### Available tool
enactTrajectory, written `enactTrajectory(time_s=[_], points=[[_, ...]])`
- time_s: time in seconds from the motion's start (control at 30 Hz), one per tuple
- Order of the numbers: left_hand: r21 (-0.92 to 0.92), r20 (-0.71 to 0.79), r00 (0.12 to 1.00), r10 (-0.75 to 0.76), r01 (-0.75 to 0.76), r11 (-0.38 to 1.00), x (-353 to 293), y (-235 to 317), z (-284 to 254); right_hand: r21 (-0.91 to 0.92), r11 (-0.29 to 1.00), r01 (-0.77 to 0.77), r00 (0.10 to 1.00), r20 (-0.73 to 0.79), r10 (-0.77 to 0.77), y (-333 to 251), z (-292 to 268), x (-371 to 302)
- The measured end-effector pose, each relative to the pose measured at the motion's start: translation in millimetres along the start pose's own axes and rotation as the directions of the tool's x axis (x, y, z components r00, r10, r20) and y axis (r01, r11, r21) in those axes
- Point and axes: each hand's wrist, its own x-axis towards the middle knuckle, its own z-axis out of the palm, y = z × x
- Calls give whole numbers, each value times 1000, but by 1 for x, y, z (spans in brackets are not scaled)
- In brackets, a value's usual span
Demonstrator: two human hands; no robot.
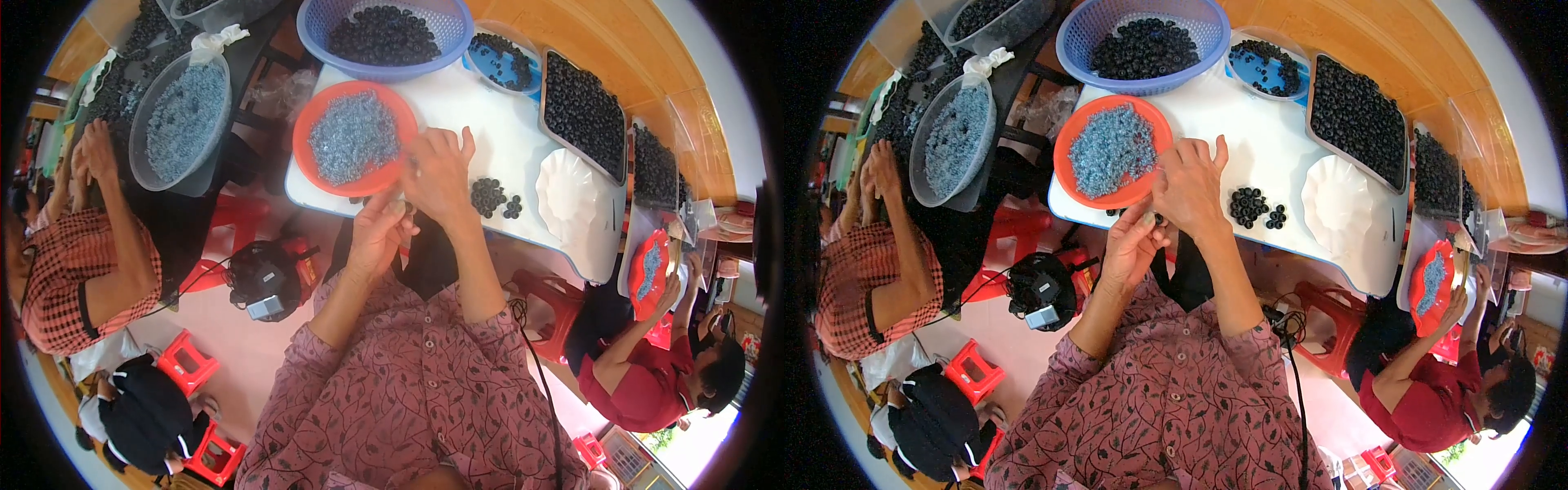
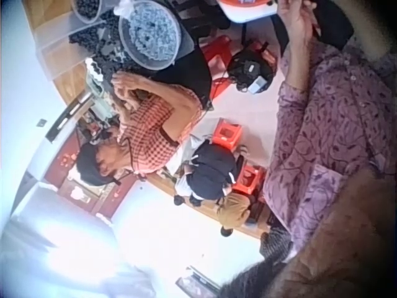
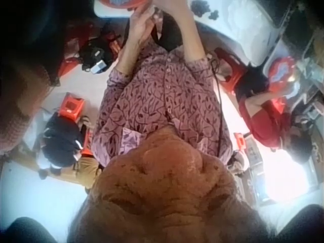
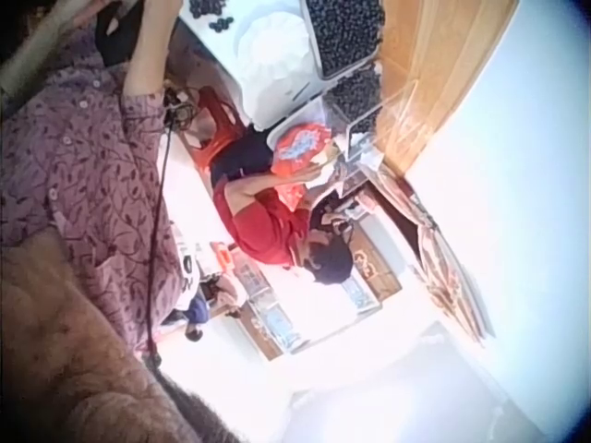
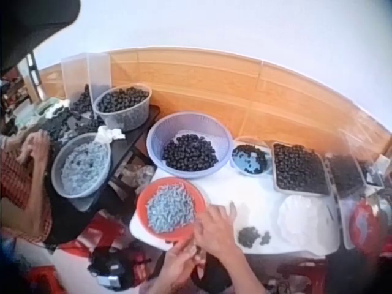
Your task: The person sorts small black plastic parts by hand, moving them from a table into various plastic bowls, plastic plates, and plastic baskets.
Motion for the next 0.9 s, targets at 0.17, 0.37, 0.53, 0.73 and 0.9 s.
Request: enactTrajectory(time_s=[0.17,0.37,0.53,0.73,0.9], points=[[2,7,1000,10,-10,1000,-1,0,0,25,1000,-13,999,33,12,2,-4,-6],[-23,13,1000,-3,4,1000,2,-1,-1,39,999,12,998,-57,-10,-6,9,2],[-41,38,999,19,-18,999,2,-4,-9,32,999,12,1000,8,-12,-13,18,9],[-20,0,1000,9,-9,1000,3,-4,-11,-35,999,27,999,32,-26,-12,19,12],[-13,-6,1000,19,-19,1000,3,-6,-8,-63,997,35,999,11,-34,-11,18,11]])
